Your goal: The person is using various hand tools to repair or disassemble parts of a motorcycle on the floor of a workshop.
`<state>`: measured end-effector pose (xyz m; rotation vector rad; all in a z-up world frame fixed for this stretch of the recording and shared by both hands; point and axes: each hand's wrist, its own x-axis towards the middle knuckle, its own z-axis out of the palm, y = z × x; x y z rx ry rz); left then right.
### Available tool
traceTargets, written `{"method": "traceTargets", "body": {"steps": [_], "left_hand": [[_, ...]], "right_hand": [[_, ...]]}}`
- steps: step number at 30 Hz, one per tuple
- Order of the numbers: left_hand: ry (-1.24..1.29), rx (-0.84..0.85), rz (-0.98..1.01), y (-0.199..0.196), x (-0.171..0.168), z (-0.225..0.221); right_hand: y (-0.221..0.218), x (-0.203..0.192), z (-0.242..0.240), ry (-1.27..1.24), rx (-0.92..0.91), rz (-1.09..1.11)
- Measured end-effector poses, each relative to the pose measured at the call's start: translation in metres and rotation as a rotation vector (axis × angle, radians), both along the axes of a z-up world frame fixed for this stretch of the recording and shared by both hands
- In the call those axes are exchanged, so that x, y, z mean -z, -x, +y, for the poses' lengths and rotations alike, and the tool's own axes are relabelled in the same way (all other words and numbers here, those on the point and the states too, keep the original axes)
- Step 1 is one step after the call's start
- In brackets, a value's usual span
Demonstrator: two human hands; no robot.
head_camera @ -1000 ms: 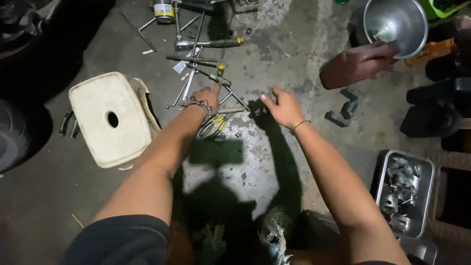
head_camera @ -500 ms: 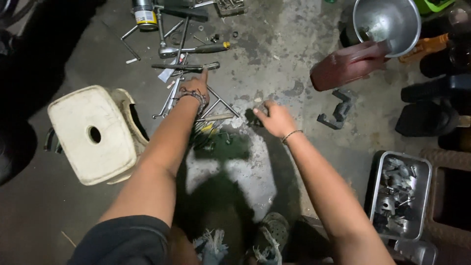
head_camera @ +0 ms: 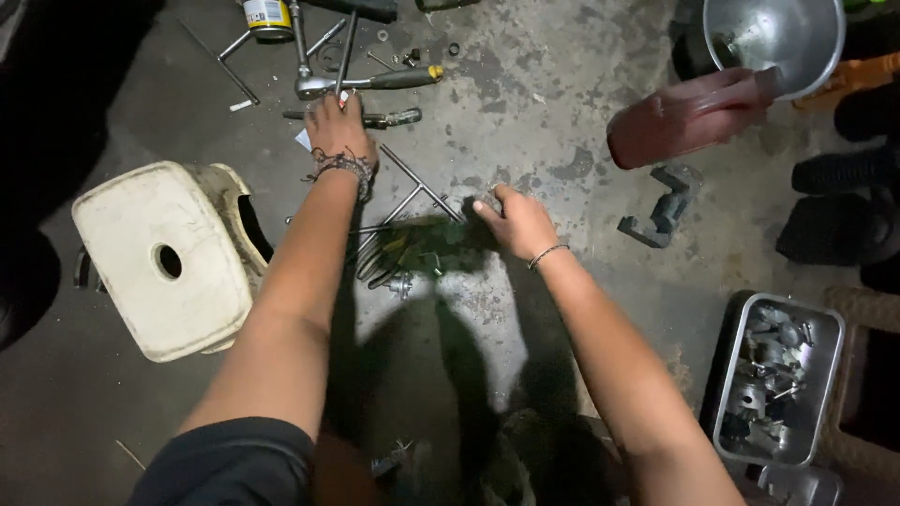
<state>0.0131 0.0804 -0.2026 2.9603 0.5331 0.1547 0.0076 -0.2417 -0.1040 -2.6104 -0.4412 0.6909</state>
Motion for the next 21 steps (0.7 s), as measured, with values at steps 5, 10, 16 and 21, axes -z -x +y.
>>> {"method": "traceTargets", "body": {"steps": [5, 10, 16, 21], "left_hand": [[0.006, -0.039, 0.117, -0.004, 0.038, 0.023], [-0.02, -0.009, 0.161, 0.002, 0.028, 0.031], [0.091, -0.023, -0.052, 0.007, -0.008, 0.035], [0.161, -0.022, -0.186, 0.009, -0.065, 0.034]], "right_hand": [[0.005, -0.006, -0.005, -0.067, -0.029, -0.028], [0.001, -0.004, -0.01, 0.007, -0.064, -0.063], [-0.003, -0.005, -0.012, 0.034, -0.077, -0.06], [-0.002, -0.021, -0.005, 0.08, -0.115, -0.098]]}}
